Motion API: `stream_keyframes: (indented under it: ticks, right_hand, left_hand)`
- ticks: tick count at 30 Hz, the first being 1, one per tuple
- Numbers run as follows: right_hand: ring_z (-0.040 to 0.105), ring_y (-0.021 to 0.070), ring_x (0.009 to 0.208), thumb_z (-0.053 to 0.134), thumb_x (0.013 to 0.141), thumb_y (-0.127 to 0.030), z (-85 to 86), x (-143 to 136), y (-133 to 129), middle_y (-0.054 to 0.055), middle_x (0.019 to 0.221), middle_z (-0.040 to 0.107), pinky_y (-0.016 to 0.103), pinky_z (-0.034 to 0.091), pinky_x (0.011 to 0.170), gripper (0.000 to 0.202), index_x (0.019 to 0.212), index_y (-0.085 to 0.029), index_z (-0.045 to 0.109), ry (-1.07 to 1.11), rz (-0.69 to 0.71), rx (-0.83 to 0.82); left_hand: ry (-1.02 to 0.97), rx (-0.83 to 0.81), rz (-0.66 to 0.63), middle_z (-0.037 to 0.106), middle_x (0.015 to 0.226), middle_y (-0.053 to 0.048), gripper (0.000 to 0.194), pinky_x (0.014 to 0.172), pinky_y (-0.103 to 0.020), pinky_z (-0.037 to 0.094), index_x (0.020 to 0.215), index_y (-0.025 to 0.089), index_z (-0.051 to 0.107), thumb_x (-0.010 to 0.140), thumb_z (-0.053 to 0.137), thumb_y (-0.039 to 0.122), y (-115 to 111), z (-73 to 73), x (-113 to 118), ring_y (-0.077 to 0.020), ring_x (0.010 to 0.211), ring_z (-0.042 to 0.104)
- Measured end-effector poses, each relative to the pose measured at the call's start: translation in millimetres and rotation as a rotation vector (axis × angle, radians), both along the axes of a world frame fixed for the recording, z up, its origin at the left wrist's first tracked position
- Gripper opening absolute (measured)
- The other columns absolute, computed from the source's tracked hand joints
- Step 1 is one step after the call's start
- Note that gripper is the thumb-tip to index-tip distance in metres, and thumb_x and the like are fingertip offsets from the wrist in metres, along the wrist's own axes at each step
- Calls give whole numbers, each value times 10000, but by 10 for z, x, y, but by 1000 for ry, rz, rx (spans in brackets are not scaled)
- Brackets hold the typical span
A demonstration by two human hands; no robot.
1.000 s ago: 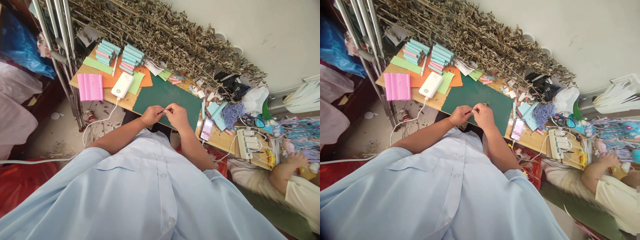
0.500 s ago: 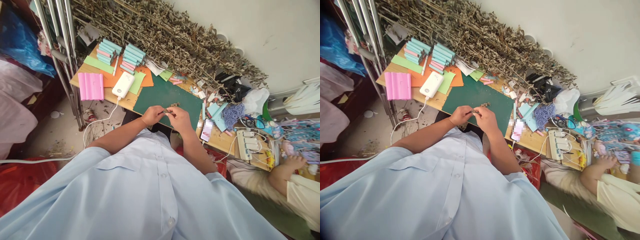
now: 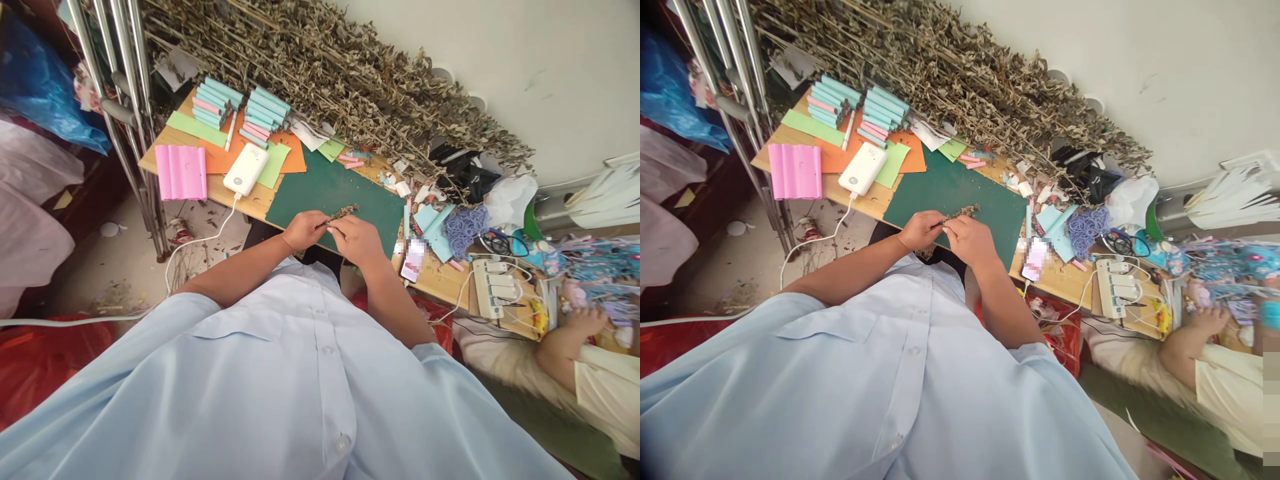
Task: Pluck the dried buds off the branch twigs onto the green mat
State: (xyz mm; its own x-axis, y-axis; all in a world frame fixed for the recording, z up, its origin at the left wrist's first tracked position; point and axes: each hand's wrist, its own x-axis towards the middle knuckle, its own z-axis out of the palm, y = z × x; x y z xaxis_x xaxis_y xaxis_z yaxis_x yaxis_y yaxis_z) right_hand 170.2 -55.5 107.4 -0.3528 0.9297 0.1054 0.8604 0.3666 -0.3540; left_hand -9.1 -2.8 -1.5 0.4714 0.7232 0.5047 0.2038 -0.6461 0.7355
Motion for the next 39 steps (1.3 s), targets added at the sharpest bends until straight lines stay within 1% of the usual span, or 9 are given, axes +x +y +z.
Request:
stream_keyframes:
  ticks: [5, 8, 13, 18, 22, 30, 34, 36, 39]
  right_hand:
    - [686, 252, 911, 567, 1034, -349, 73, -76, 33, 81, 976, 774, 329, 501, 768, 225, 975, -251, 761, -109, 4, -15]
    - [700, 251, 929, 590, 1022, -334, 106, -80, 33, 77, 997, 785, 335, 515, 800, 197, 979, -244, 759, -74, -7, -33]
    - [727, 239, 940, 590, 1019, -358, 49, 1, 71, 71, 1011, 796, 379, 565, 911, 218, 990, -247, 775, 195, -144, 35]
    - [739, 215, 806, 607, 976, -495, -168, 35, 194, 37, 932, 783, 368, 620, 732, 328, 1099, -246, 781, 527, -309, -208]
    - [720, 198, 753, 667, 906, -522, -242, -18, 268, 27, 856, 766, 335, 608, 649, 340, 1013, -222, 785, 638, -343, -283]
    - [708, 190, 759, 692, 883, -353, -116, -53, 216, 13, 840, 763, 363, 610, 786, 155, 936, -229, 770, 564, -273, -192]
    - [719, 213, 862, 654, 933, -280, -80, -29, 155, 38, 895, 775, 382, 597, 869, 140, 860, -242, 767, 405, -124, -38]
    - [732, 227, 933, 635, 960, -263, -74, -8, 131, 56, 960, 789, 397, 598, 911, 161, 895, -248, 781, 365, -46, 9]
    - [746, 246, 1038, 622, 990, -275, -63, 23, 98, 75, 1083, 802, 420, 608, 960, 183, 1017, -260, 803, 328, -16, 40]
  left_hand:
    - [-49, 9, -18, 749, 921, -108, 336, 810, -317, 546, 996, 163, 747, 1077, 488, 360, 1, -9, 0, -205, 872, 702]
    - [-41, 22, -14, 751, 923, -112, 376, 812, -315, 546, 1011, 159, 751, 1094, 469, 394, 3, -5, -2, -206, 879, 705]
    - [-32, 37, 12, 751, 906, -111, 421, 798, -310, 535, 1040, 158, 761, 1106, 483, 467, 6, -7, 7, -200, 859, 704]
    - [-37, 52, 1, 744, 889, -102, 412, 780, -304, 517, 1057, 159, 769, 1111, 486, 453, 9, -21, 13, -195, 836, 692]
    - [-29, 36, -12, 737, 885, -94, 432, 786, -299, 512, 1010, 164, 763, 1119, 458, 451, 8, -11, 8, -191, 845, 688]
    - [-33, 21, 5, 727, 870, -92, 450, 768, -297, 512, 968, 164, 742, 1112, 467, 489, 4, 10, 7, -187, 828, 682]
    - [-43, 26, 3, 734, 880, -98, 451, 785, -305, 524, 1014, 163, 754, 1116, 456, 486, 2, 2, 11, -193, 850, 692]
    - [-46, 32, 2, 741, 893, -104, 451, 789, -309, 528, 1038, 160, 757, 1117, 452, 481, 3, -4, 11, -196, 859, 696]
    - [-49, 41, 1, 751, 914, -116, 439, 796, -313, 537, 1079, 153, 760, 1115, 457, 469, 6, -15, 10, -200, 866, 702]
